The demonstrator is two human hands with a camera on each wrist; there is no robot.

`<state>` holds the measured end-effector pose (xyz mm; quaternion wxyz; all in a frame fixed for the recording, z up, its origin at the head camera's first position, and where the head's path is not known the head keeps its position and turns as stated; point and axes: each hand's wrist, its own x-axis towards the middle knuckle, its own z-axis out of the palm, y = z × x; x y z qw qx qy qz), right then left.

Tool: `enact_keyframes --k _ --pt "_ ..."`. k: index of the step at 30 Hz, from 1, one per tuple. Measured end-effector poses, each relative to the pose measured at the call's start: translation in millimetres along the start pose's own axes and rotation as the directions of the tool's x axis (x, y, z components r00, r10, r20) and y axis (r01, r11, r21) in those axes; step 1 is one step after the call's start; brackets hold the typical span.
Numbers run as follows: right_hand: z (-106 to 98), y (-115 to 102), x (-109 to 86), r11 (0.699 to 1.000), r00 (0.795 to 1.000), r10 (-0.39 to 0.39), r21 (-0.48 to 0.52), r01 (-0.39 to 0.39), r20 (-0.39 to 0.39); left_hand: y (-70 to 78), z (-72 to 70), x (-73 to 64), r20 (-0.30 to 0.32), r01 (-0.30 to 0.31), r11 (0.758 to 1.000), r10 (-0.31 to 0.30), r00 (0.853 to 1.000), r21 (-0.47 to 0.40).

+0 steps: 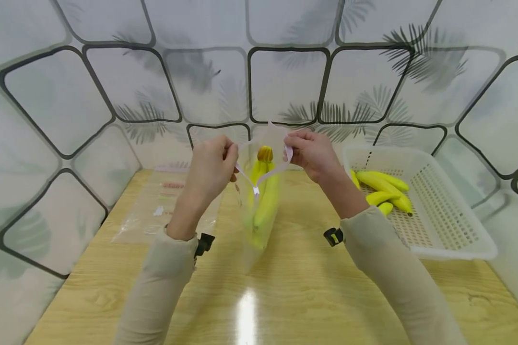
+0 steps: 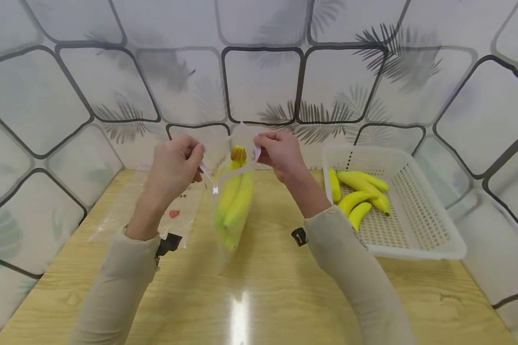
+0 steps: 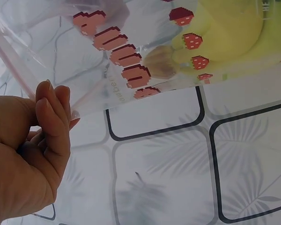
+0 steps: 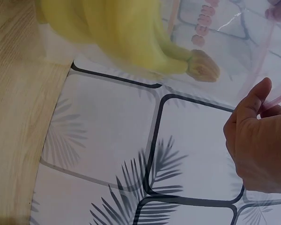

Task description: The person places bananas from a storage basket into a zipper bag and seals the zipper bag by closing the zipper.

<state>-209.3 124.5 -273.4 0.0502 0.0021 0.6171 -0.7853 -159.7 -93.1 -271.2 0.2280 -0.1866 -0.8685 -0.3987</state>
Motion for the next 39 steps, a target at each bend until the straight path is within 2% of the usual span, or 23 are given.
enact_keyframes --k 6,8,11,13,15,16,18,19,20,21,22,24,25,26,27,28,29,31,33,35,39 --pt "-10 15 -1.3 0.998 0.999 -0.010 0.056 0.007 0.053 -0.5 6.4 -3.2 -0.011 0.024 0.999 -0.025 1.000 -0.043" --pt "-13 20 -2.9 0.999 0.996 -0.028 0.025 0.026 0.090 -0.3 7.7 -4.2 -0.021 0.034 0.997 -0.035 0.999 -0.064" --pt "-19 32 -10.0 0.994 0.993 -0.066 -0.085 0.074 0.098 -1.8 9.9 -5.3 -0.030 0.065 0.991 -0.069 0.997 -0.118" --pt "-22 48 -20.8 0.981 0.994 -0.093 -0.162 0.102 0.063 -3.7 11.1 -6.7 -0.032 0.095 0.982 -0.101 0.994 -0.164" --pt "-25 68 -37.3 0.966 0.990 -0.138 -0.222 0.132 -0.012 -6.1 12.2 -8.3 -0.035 0.124 0.970 -0.134 0.990 -0.208" --pt "-26 79 -46.9 0.956 0.984 -0.173 -0.246 0.158 -0.043 -7.2 12.6 -9.0 -0.038 0.134 0.965 -0.146 0.988 -0.225" --pt "-26 100 -67.6 0.919 0.959 -0.271 -0.321 0.231 -0.086 -9.1 13.5 -9.6 -0.049 0.146 0.957 -0.163 0.985 -0.250" --pt "-25 109 -77.7 0.882 0.937 -0.340 -0.373 0.287 -0.083 -10.0 13.9 -9.5 -0.058 0.143 0.956 -0.163 0.985 -0.257" --pt "-24 117 -86.5 0.828 0.905 -0.420 -0.435 0.353 -0.065 -10.5 14.1 -9.4 -0.068 0.140 0.955 -0.163 0.984 -0.261" --pt "-21 123 -93.9 0.749 0.859 -0.512 -0.504 0.430 -0.028 -11.0 14.2 -9.1 -0.077 0.136 0.953 -0.162 0.984 -0.269" --pt "-18 127 -100.0 0.648 0.797 -0.603 -0.566 0.509 0.026 -11.3 14.2 -8.7 -0.087 0.130 0.952 -0.159 0.983 -0.277" --pt "-9 129 -108.1 0.413 0.646 -0.749 -0.659 0.628 0.146 -11.6 13.9 -8.1 -0.106 0.120 0.950 -0.156 0.982 -0.287" --pt "-3 129 -110.5 0.293 0.572 -0.795 -0.695 0.657 0.205 -12.2 13.8 -8.2 -0.112 0.118 0.949 -0.156 0.981 -0.293" --pt "3 127 -111.8 0.192 0.510 -0.821 -0.718 0.669 0.256 -12.4 13.8 -8.4 -0.116 0.118 0.947 -0.159 0.981 -0.300" --pt "9 126 -112.4 0.114 0.466 -0.834 -0.733 0.670 0.296 -12.8 13.9 -8.5 -0.120 0.116 0.945 -0.159 0.980 -0.305" --pt "14 124 -112.6 0.062 0.442 -0.835 -0.743 0.667 0.327 -13.0 14.2 -8.6 -0.122 0.115 0.944 -0.160 0.980 -0.308" --pt "19 122 -112.4 0.030 0.436 -0.830 -0.753 0.658 0.348 -13.1 14.6 -8.8 -0.124 0.114 0.944 -0.159 0.979 -0.310" --pt "26 120 -112.1 0.001 0.456 -0.811 -0.779 0.628 0.366 -13.3 15.9 -9.1 -0.118 0.113 0.940 -0.159 0.980 -0.322" --pt "30 119 -111.3 0.000 0.473 -0.803 -0.794 0.609 0.363 -13.3 17.1 -9.3 -0.114 0.106 0.938 -0.151 0.982 -0.329" --pt "31 119 -110.9 0.006 0.479 -0.804 -0.799 0.601 0.354 -14.4 17.8 -8.9 -0.117 0.087 0.942 -0.132 0.984 -0.324" --pt "30 121 -109.4 0.023 0.463 -0.811 -0.773 0.635 0.356 -19.6 17.4 -6.6 -0.127 0.050 0.950 -0.093 0.988 -0.308"
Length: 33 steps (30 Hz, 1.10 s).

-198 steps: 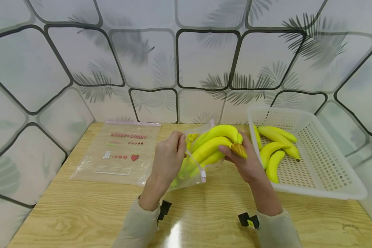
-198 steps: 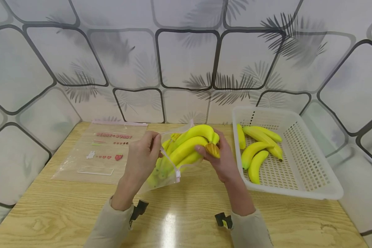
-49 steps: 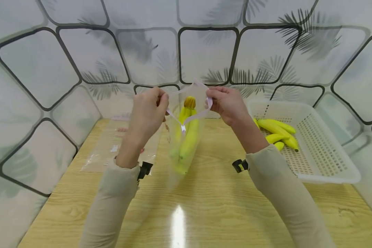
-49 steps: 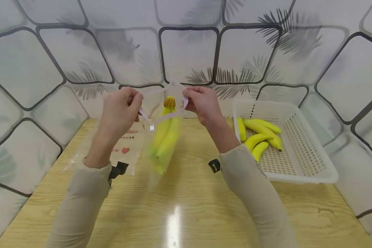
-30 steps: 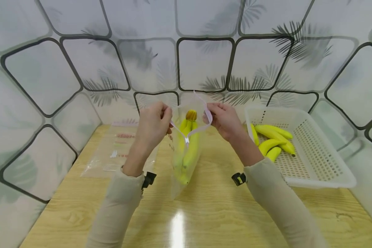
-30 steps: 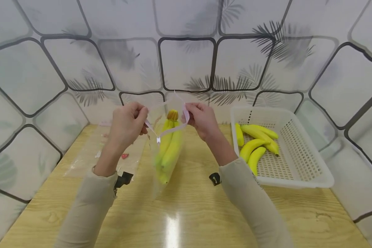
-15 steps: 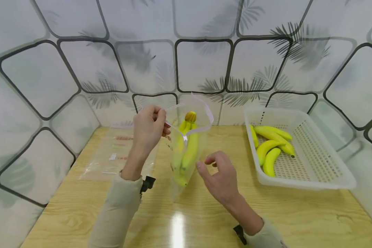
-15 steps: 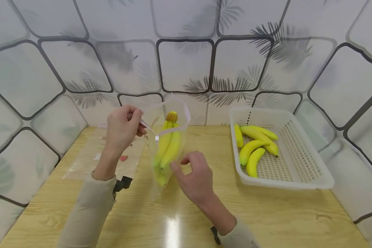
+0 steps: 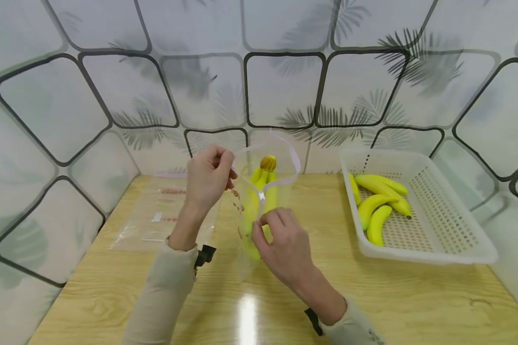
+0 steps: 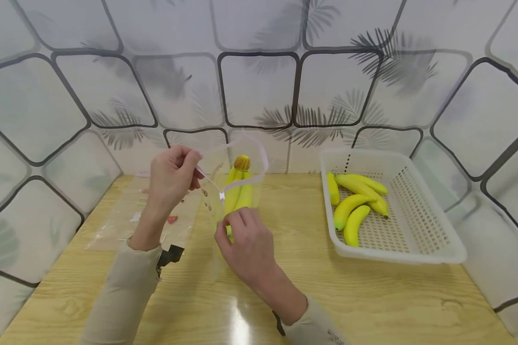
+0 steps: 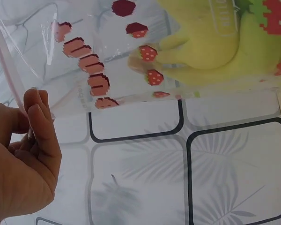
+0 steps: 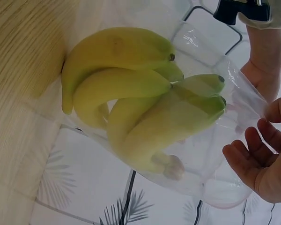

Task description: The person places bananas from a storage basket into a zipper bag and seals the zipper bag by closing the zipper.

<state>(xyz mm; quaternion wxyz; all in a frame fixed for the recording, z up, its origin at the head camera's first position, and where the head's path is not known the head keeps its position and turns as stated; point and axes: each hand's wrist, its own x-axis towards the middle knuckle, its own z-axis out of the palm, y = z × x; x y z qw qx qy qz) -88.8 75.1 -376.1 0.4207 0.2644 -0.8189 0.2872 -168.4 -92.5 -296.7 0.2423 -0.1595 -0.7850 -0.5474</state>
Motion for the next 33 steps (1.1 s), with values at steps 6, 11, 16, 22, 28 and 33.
enact_keyframes --k 6,11,16,22,28,33 --pt "-2 5 0.3 0.992 1.000 -0.006 0.130 0.004 0.018 -28.6 5.0 19.4 0.127 0.187 0.976 -0.173 0.977 -0.107" --pt "-3 7 -0.7 0.967 0.997 -0.018 0.255 -0.002 0.079 -76.5 15.4 43.9 0.361 0.433 0.900 -0.387 0.848 -0.054" --pt "-1 7 -1.6 0.946 0.991 -0.078 0.321 0.038 0.112 -107.3 21.0 46.4 0.586 0.407 0.913 -0.336 0.737 0.012" --pt "-6 9 -1.3 0.943 0.984 -0.085 0.332 0.029 0.156 -114.4 25.7 38.3 0.725 0.371 0.927 -0.221 0.653 -0.051" --pt "-12 13 -0.1 0.937 0.979 -0.084 0.349 0.014 0.184 -117.8 31.5 35.2 0.720 0.321 0.935 -0.119 0.684 -0.150" --pt "-14 15 -0.6 0.935 0.977 -0.075 0.355 -0.001 0.201 -122.8 36.3 33.8 0.659 0.240 0.956 -0.069 0.749 -0.172"
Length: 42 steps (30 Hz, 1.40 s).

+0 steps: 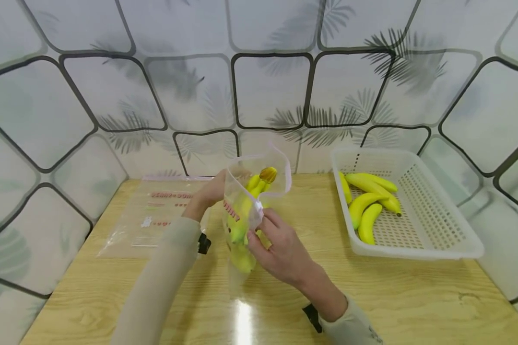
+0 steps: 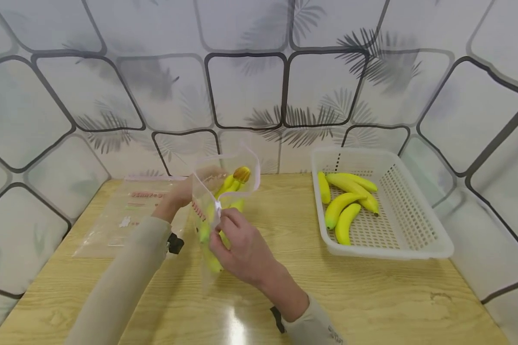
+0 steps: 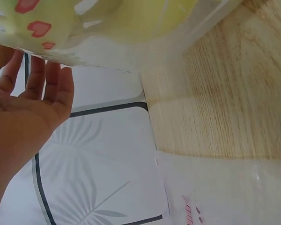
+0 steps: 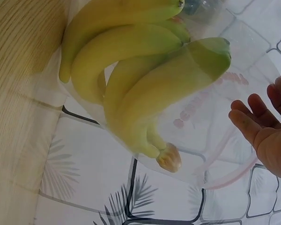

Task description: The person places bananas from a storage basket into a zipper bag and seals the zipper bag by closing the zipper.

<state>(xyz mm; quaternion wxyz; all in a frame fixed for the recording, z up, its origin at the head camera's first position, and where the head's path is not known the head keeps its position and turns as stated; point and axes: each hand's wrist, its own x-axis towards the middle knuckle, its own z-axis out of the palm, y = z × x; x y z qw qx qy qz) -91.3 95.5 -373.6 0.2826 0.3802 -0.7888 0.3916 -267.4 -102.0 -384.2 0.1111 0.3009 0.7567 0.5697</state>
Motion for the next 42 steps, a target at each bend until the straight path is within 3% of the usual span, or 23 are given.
enact_keyframes --k 5,8,18,22,27,35,42 --pt "2 2 1.2 1.000 1.000 -0.020 -0.015 0.020 -0.006 -5.5 1.9 0.1 -0.077 -0.073 0.996 0.077 0.994 0.050" --pt "3 2 1.9 0.999 0.999 -0.038 -0.020 0.038 -0.016 -6.2 3.5 0.0 -0.142 -0.079 0.995 0.088 0.986 0.064" --pt "3 1 3.6 0.998 0.997 -0.060 -0.025 0.059 -0.041 -9.1 3.2 5.4 -0.281 0.027 0.999 -0.017 0.960 0.032" --pt "3 1 3.3 0.998 0.997 -0.065 -0.023 0.064 -0.053 -9.4 4.2 7.9 -0.292 0.050 0.999 -0.049 0.955 -0.005" --pt "3 1 1.8 0.998 0.995 -0.065 -0.014 0.064 -0.071 -6.8 7.6 11.0 -0.292 0.044 0.999 -0.044 0.955 -0.004" --pt "4 3 3.0 0.997 0.994 -0.080 -0.006 0.080 -0.072 -5.3 6.2 16.3 -0.347 0.056 0.997 -0.037 0.937 0.047" --pt "0 10 1.0 0.997 0.990 -0.078 0.002 0.079 -0.114 8.6 11.1 25.4 -0.353 0.084 0.995 -0.057 0.934 0.061"
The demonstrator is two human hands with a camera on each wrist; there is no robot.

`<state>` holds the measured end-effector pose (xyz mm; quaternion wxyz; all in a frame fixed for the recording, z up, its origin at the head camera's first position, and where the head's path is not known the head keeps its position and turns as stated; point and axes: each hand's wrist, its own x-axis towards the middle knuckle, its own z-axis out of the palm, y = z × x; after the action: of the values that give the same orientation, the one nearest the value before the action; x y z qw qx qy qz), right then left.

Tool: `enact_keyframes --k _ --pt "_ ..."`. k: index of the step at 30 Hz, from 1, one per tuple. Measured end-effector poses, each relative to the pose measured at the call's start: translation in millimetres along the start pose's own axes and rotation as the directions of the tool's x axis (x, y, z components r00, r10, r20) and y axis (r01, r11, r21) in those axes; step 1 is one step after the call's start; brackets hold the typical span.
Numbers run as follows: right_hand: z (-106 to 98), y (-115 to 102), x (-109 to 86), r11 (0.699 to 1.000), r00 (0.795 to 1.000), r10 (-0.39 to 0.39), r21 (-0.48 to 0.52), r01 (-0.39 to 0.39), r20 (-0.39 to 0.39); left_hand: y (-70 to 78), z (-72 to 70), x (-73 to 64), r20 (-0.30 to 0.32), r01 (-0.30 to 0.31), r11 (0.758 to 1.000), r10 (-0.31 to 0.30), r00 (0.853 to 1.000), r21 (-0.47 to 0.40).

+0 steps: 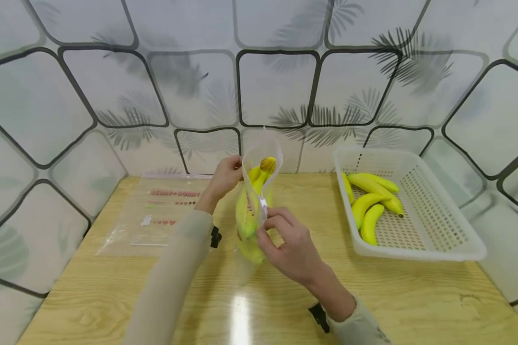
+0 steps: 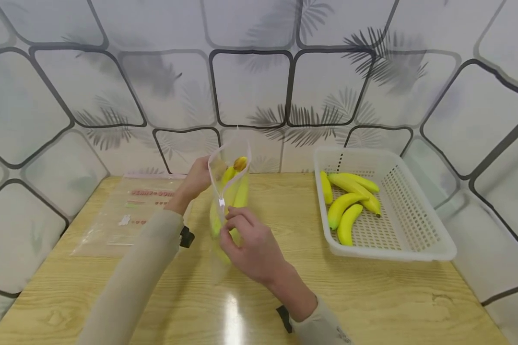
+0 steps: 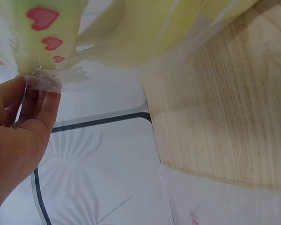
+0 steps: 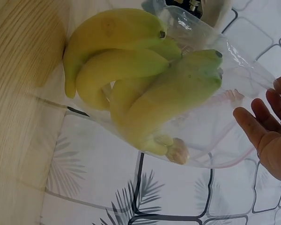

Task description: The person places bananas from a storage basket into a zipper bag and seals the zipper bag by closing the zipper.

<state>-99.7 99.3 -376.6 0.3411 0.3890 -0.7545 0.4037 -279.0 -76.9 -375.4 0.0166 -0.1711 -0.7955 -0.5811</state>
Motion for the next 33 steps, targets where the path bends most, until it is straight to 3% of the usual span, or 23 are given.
enact_keyframes --k 5,13,25,33 --pt "-3 5 0.6 1.000 1.000 0.014 0.010 -0.013 -0.025 -4.0 6.1 8.6 0.001 0.031 0.999 -0.031 1.000 -0.024" --pt "-13 15 1.7 0.998 0.995 0.036 -0.055 -0.041 -0.098 -4.1 7.3 6.0 -0.062 0.047 0.999 -0.047 0.997 0.008" --pt "-29 35 2.9 0.992 0.983 0.049 -0.105 -0.069 -0.177 -12.5 -12.3 -6.9 -0.164 0.078 0.994 -0.089 0.982 -0.073" --pt "-42 46 2.5 0.971 0.966 0.136 -0.163 -0.174 -0.218 -13.1 -26.9 -18.2 -0.200 0.096 0.988 -0.119 0.973 -0.121"
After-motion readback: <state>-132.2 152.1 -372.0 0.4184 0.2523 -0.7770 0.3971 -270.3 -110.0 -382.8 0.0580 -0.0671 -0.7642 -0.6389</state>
